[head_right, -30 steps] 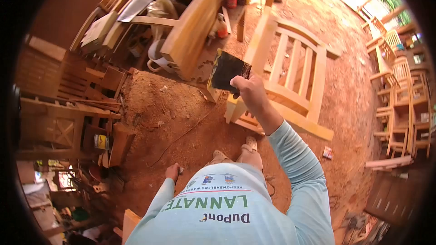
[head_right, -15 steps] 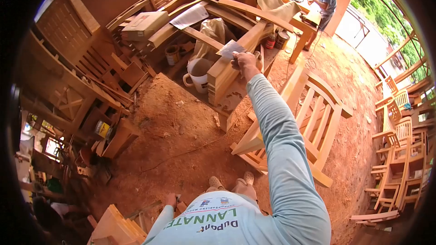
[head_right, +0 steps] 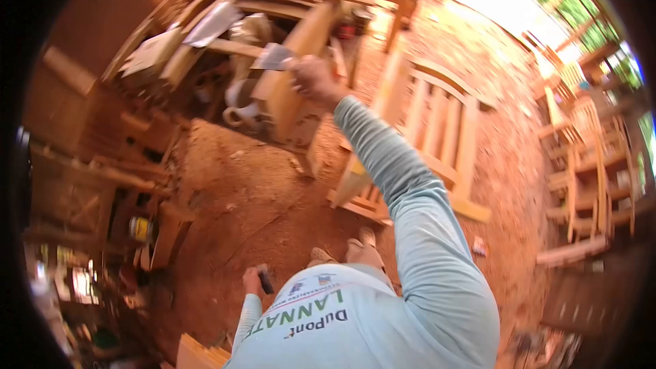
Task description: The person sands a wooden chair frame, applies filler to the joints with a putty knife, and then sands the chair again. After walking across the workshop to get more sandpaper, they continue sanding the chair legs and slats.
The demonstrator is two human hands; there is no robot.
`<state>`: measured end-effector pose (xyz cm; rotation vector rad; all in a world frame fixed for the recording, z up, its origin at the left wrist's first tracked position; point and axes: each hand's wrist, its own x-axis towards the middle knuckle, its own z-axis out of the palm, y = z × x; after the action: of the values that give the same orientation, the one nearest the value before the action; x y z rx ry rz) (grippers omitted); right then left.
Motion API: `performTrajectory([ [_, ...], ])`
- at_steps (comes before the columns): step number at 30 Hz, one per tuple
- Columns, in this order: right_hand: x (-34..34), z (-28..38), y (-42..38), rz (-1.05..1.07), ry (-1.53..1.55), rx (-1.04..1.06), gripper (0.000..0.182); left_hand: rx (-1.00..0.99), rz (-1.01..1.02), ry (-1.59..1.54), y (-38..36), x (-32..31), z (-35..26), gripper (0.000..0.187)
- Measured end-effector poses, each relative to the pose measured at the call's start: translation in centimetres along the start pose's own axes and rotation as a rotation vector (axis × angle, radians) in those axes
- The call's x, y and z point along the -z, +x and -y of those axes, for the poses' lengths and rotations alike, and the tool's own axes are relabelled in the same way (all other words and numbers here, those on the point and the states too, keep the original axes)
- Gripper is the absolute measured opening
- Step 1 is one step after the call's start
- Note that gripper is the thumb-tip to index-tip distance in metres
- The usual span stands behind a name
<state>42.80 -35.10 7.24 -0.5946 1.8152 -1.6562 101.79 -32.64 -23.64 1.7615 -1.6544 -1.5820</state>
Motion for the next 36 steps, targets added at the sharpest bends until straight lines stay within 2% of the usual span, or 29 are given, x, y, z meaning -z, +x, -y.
performTrajectory([
  [1, -0.6, 2.5, -5.4, -0.008, 0.104, -0.017, 0.029, -0.014, 0.079, -0.095, 1.9, -0.8, -0.5, 0.016],
  [2, -0.4, 2.1, -9.9, -0.011, -0.118, 0.156, 0.027, -0.021, 0.160, -0.190, 3.8, -1.7, -1.0, 0.011],
  [3, -0.4, 0.3, -13.4, 0.047, -0.117, 0.212, 0.031, 0.025, 0.218, -0.291, 0.5, -2.7, -8.2, 0.011],
  [4, -0.2, 0.2, -18.1, 0.089, -0.305, 0.364, 0.033, 0.077, 0.271, -0.390, -3.1, -3.7, -15.7, 0.013],
  [6, 0.7, -2.5, -25.3, 0.204, -0.351, 0.177, 0.040, -0.195, 0.504, -0.442, -4.7, -6.1, -21.6, 0.016],
  [7, 1.3, -4.6, -27.9, 0.157, -0.395, 0.221, 0.049, -0.237, 0.573, -0.442, -6.6, -7.3, -25.3, 0.014],
  [8, 1.6, -5.5, -30.7, 0.134, -0.345, 0.150, 0.055, -0.274, 0.639, -0.443, -8.6, -8.6, -28.3, 0.013],
  [9, 2.2, -7.2, -32.7, 0.125, -0.375, 0.161, 0.054, -0.323, 0.693, -0.424, -10.0, -10.1, -30.3, 0.012],
  [11, 3.5, -8.4, -35.8, 0.169, -0.177, 0.084, 0.050, -0.418, 0.789, -0.393, -12.5, -13.1, -32.7, 0.012],
  [14, 7.2, -7.2, -38.6, -0.036, -0.158, -0.042, 0.043, -0.374, 0.958, -0.451, -15.5, -17.6, -32.4, 0.019],
  [15, 9.6, -7.4, -38.9, -0.108, -0.237, -0.049, 0.039, -0.445, 0.988, -0.418, -16.9, -18.7, -32.7, 0.020],
  [16, 12.7, -7.7, -38.8, -0.179, -0.317, -0.054, 0.034, -0.440, 0.952, -0.414, -18.0, -19.2, -32.4, 0.022],
  [17, 15.3, -7.8, -38.7, -0.307, -0.204, -0.017, 0.033, -0.437, 0.911, -0.413, -19.0, -19.5, -32.0, 0.025],
  [18, 18.3, -8.0, -38.4, -0.427, -0.089, 0.020, 0.031, -0.411, 0.912, -0.377, -19.2, -19.7, -31.0, 0.025],
  [20, 26.9, -11.1, -37.2, -0.559, -0.372, 0.048, 0.032, -0.353, 0.903, -0.309, -17.8, -19.8, -27.1, 0.027],
  [22, 32.1, -10.9, -36.2, -0.586, -0.350, -0.006, 0.032, -0.206, 0.779, -0.222, -15.9, -20.5, -21.3, 0.029],
  [24, 35.7, -11.1, -35.3, -0.482, -0.219, -0.044, 0.030, -0.343, 0.522, 0.111, -13.1, -20.5, -13.1, 0.032],
  [26, 38.8, -11.4, -33.8, -0.357, -0.161, -0.074, 0.029, -0.243, 0.301, 0.319, -12.5, -19.6, -4.9, 0.034],
  [28, 41.4, -12.5, -32.1, -0.265, -0.184, -0.038, 0.030, -0.124, 0.044, 0.288, -12.9, -18.7, 6.3, 0.036],
  [29, 42.3, -13.2, -31.4, -0.224, -0.188, -0.023, 0.031, -0.061, -0.025, 0.279, -13.5, -18.3, 13.5, 0.033],
  [30, 42.8, -13.4, -30.7, -0.160, -0.184, -0.033, 0.031, 0.001, -0.093, 0.275, -15.4, -17.7, 18.2, 0.029],
  [32, 43.3, -13.0, -30.1, -0.043, -0.180, -0.059, 0.032, 0.464, -0.064, 0.020, -24.6, -19.2, 19.4, 0.022],
  [33, 43.5, -13.0, -30.1, -0.001, -0.201, -0.081, 0.032, 0.324, 0.079, 0.198, -28.7, -19.8, 22.1, 0.021],
  [35, 43.7, -12.7, -29.8, 0.085, -0.246, -0.095, 0.031, 0.471, 0.226, 0.227, -35.9, -22.7, 27.0, 0.023],
  [36, 44.0, -13.6, -29.6, 0.103, -0.239, -0.037, 0.030, 0.757, 0.231, 0.073, -38.8, -24.5, 28.3, 0.025],
])
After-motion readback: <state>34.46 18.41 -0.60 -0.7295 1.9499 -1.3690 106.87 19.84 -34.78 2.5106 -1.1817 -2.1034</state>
